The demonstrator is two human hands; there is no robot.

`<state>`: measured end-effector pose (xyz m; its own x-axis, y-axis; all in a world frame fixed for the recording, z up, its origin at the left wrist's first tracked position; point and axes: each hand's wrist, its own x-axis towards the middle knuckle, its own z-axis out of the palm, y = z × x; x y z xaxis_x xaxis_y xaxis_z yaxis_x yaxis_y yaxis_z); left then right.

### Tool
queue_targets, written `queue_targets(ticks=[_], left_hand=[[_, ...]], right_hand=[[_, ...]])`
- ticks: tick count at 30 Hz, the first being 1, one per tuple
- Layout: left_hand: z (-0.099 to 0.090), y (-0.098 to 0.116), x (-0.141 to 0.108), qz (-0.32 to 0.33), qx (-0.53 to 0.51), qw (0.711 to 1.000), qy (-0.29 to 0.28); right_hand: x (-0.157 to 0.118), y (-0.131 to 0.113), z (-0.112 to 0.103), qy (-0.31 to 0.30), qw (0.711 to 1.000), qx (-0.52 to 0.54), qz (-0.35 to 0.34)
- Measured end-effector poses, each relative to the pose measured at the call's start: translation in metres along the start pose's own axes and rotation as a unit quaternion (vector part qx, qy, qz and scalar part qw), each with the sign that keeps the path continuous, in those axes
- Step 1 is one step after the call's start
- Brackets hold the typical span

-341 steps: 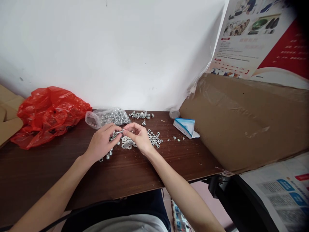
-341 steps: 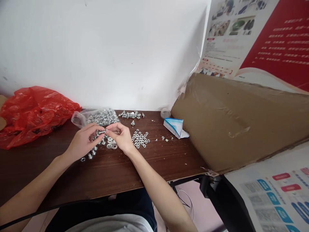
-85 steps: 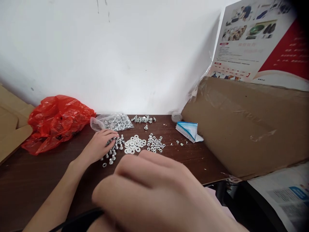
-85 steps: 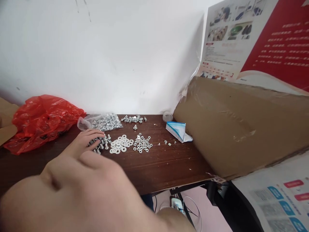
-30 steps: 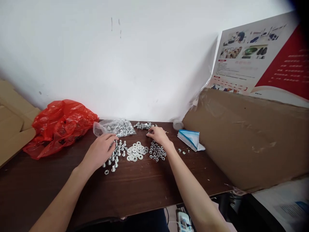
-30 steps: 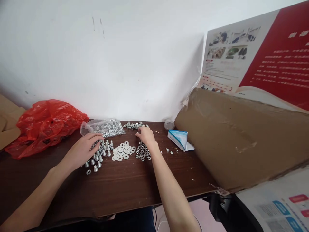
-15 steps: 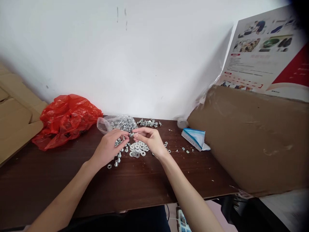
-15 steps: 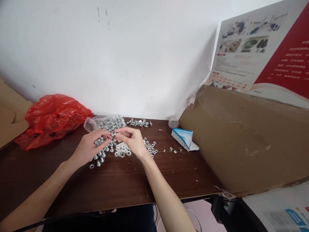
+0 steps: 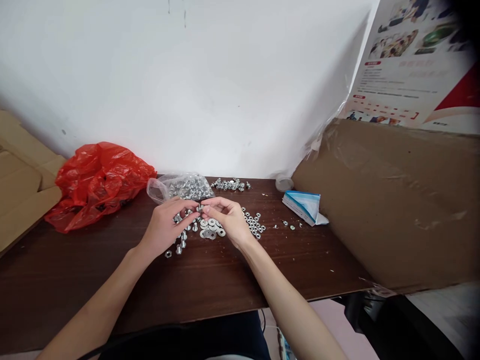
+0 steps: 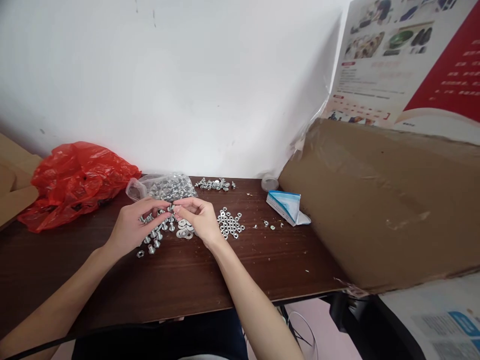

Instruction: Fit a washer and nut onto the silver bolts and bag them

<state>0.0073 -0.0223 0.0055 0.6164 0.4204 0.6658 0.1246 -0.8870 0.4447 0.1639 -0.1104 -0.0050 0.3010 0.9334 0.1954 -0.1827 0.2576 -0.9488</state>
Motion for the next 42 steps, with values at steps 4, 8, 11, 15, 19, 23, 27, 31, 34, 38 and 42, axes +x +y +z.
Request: queue_targets(ticks=[4, 8, 11, 15, 19, 23, 27, 31, 34, 38, 42], left_hand=[[0.002, 0.000, -0.001, 0.016, 0.008, 1.000, -0.002], [0.003, -0.002, -0.002, 0.019, 0.018, 1.000, 0.008], [0.004, -0.004, -0.002, 0.029, 0.033, 0.999, 0.015], [0.005, -0.004, -0.002, 0.040, 0.028, 0.999, 0.002], [0.005, -0.004, -0.002, 0.052, 0.025, 0.998, 0.007], [0.004, -0.002, -0.001, 0.069, 0.015, 0.997, 0.002], [0.004, 0.000, 0.000, 0.083, 0.007, 0.997, 0.003], [0.005, -0.001, 0.001, 0.089, 0.006, 0.996, 0.030], [0.005, -0.002, 0.000, 0.084, 0.002, 0.996, 0.030], [0.005, -0.003, 0.000, 0.077, -0.007, 0.997, 0.025], [0.005, -0.002, 0.000, 0.079, -0.012, 0.996, 0.027]], right_hand=[[0.000, 0.005, 0.000, -0.012, 0.998, -0.054, 0.015], [0.001, 0.009, -0.002, -0.052, 0.996, -0.073, 0.024], [0.002, 0.010, -0.003, -0.041, 0.996, -0.084, 0.000], [0.002, 0.007, -0.004, -0.032, 0.996, -0.081, -0.030], [0.001, 0.004, -0.004, -0.020, 0.997, -0.076, 0.024], [0.004, 0.009, -0.003, -0.029, 0.994, -0.096, 0.033], [0.006, 0.008, -0.007, -0.067, 0.994, -0.079, 0.029], [0.004, -0.001, -0.014, -0.079, 0.997, -0.015, -0.024], [0.004, -0.002, -0.017, -0.048, 0.997, -0.051, -0.030], [0.006, 0.005, -0.017, -0.043, 0.989, -0.138, -0.011], [0.007, 0.008, -0.016, -0.062, 0.985, -0.157, -0.016]])
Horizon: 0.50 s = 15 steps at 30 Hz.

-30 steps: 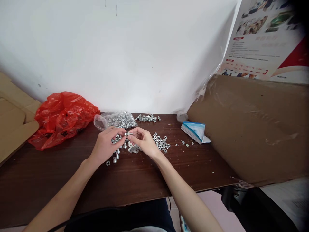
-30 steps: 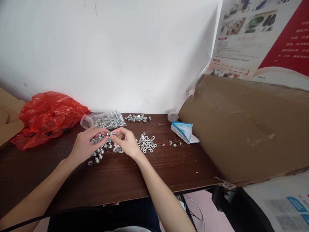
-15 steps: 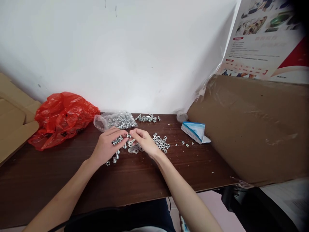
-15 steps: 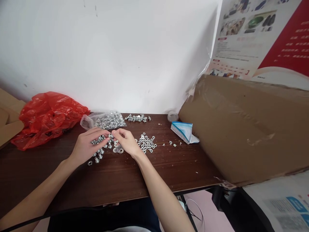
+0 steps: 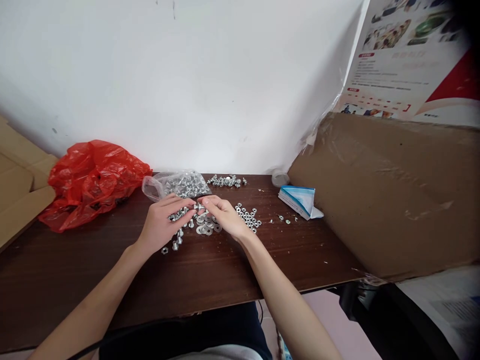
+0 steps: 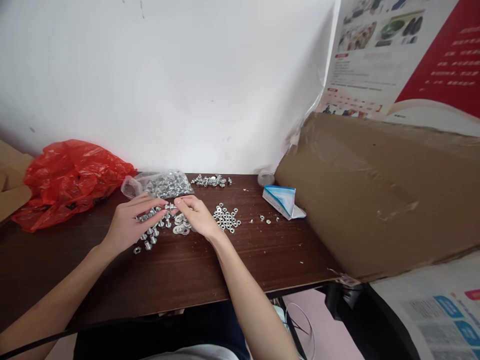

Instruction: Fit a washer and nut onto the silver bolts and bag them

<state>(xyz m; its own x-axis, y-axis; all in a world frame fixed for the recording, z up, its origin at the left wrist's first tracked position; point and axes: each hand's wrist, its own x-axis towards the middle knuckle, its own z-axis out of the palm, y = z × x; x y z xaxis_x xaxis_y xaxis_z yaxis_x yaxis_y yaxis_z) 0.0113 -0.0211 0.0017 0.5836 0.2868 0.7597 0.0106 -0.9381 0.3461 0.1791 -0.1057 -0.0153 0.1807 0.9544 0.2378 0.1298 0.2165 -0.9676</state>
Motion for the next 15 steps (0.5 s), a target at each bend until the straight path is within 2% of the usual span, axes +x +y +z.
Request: queue_targets(ticks=[7, 12, 15], left_hand=[[-0.001, -0.001, 0.002, 0.027, -0.014, 1.000, -0.005], [-0.002, -0.001, 0.003, 0.013, -0.004, 1.000, 0.011], [-0.003, 0.000, 0.002, 0.002, -0.010, 1.000, 0.005]], right_hand=[[-0.002, -0.003, 0.000, -0.015, 1.000, 0.005, 0.001], [-0.005, -0.011, -0.006, -0.025, 0.996, 0.089, 0.002], [-0.007, -0.015, -0.008, -0.007, 0.994, 0.104, -0.005]])
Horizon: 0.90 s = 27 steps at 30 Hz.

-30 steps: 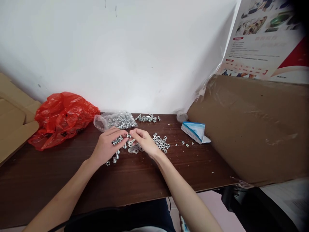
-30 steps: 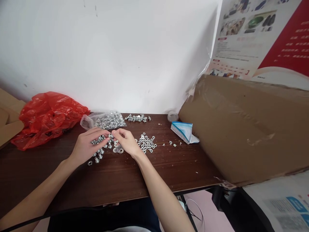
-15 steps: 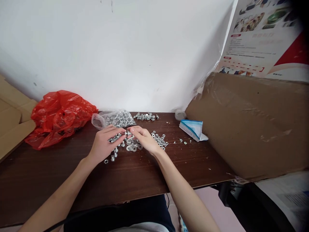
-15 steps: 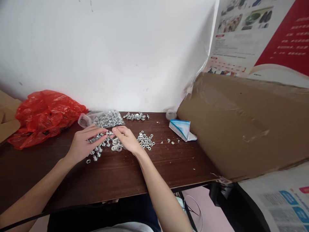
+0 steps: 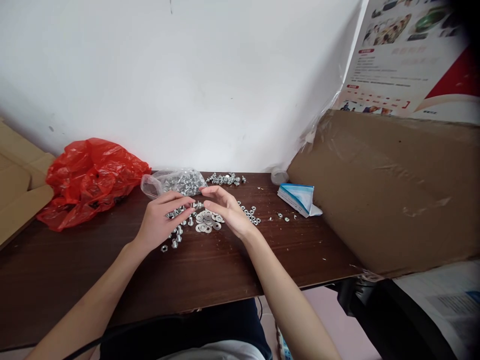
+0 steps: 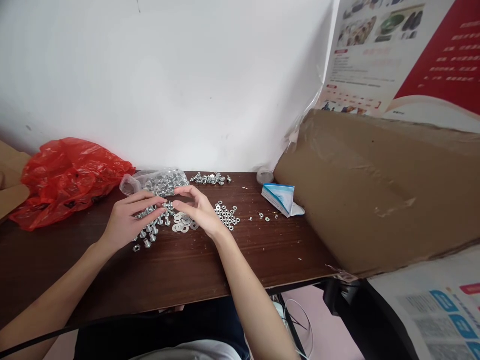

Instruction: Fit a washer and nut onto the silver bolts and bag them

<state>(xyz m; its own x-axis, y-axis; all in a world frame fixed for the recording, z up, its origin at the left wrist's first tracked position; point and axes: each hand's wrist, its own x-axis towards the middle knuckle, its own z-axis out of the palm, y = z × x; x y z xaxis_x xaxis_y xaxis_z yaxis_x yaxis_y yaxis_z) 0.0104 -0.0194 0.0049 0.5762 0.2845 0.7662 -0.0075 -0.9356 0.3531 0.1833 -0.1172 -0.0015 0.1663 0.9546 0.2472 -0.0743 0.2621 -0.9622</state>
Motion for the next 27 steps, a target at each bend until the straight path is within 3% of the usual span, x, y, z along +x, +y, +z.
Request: queue_targets(ticks=[4, 9, 15, 19, 27], left_hand=[[0.000, 0.001, 0.000, -0.003, -0.008, 1.000, -0.007], [0.000, 0.001, 0.000, -0.009, -0.012, 1.000, -0.008], [-0.001, 0.000, 0.000, 0.008, -0.007, 1.000, -0.003], [-0.002, 0.001, 0.001, 0.006, -0.006, 1.000, -0.003], [-0.001, 0.002, 0.001, -0.002, 0.001, 1.000, -0.008]], right_hand=[[0.002, 0.005, 0.002, 0.018, 0.997, -0.069, 0.009], [0.005, 0.014, 0.003, -0.003, 0.995, -0.104, -0.001], [0.000, 0.006, -0.001, -0.020, 0.998, -0.060, 0.001], [-0.003, -0.002, -0.003, 0.003, 1.000, -0.013, -0.003], [0.002, 0.005, 0.000, 0.010, 0.996, -0.091, 0.000]])
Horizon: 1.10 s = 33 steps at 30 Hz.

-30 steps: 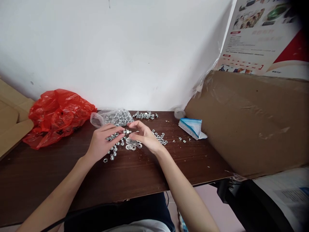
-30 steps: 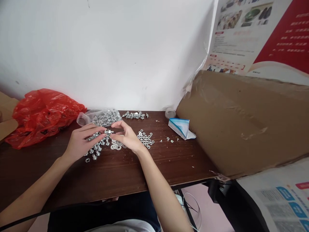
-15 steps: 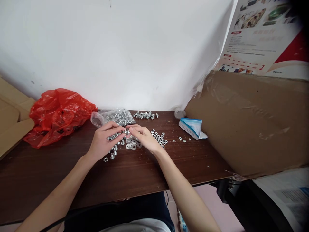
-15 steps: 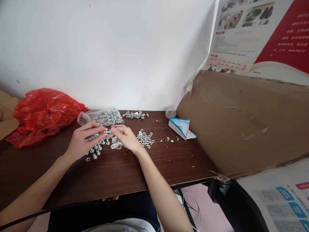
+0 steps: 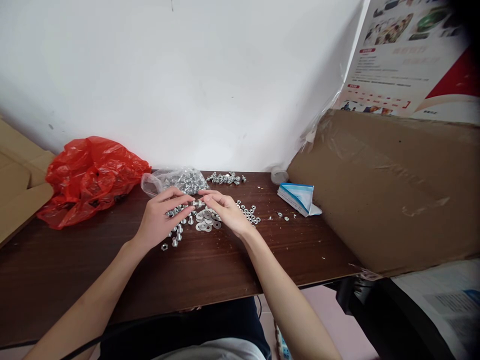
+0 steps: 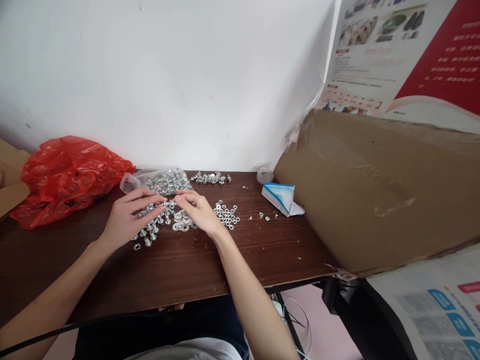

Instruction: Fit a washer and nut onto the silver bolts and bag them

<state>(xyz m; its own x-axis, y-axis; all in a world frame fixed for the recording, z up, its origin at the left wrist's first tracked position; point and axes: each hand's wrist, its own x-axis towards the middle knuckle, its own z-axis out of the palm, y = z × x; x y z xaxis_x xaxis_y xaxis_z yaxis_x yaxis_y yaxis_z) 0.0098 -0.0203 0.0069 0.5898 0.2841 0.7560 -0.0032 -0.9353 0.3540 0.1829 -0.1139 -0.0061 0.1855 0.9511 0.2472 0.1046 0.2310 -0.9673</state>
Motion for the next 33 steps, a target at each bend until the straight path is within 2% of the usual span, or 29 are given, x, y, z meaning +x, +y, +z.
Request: queue_targets(ticks=[7, 11, 17, 20, 23, 28, 33], left_hand=[[-0.001, 0.001, 0.001, -0.002, 0.001, 1.000, 0.003], [-0.001, 0.002, 0.002, 0.007, -0.009, 1.000, 0.005], [0.000, -0.003, -0.001, -0.017, 0.020, 1.000, -0.001], [0.001, -0.005, -0.003, -0.033, 0.047, 0.998, 0.011], [0.001, -0.007, -0.003, -0.045, 0.068, 0.996, 0.028], [0.001, -0.008, -0.004, -0.054, 0.080, 0.995, 0.035], [0.001, -0.009, -0.005, -0.058, 0.078, 0.995, 0.031]], right_hand=[[-0.002, -0.002, -0.007, -0.022, 1.000, 0.009, -0.016], [-0.004, -0.006, -0.009, -0.006, 0.999, 0.005, -0.037], [-0.006, -0.003, -0.001, 0.045, 0.984, -0.132, -0.111], [-0.008, -0.002, 0.002, 0.031, 0.974, -0.182, -0.131], [-0.009, -0.002, 0.002, 0.010, 0.967, -0.207, -0.151], [-0.009, -0.003, 0.001, 0.050, 0.960, -0.208, -0.180], [-0.008, -0.001, 0.002, 0.029, 0.957, -0.225, -0.180]])
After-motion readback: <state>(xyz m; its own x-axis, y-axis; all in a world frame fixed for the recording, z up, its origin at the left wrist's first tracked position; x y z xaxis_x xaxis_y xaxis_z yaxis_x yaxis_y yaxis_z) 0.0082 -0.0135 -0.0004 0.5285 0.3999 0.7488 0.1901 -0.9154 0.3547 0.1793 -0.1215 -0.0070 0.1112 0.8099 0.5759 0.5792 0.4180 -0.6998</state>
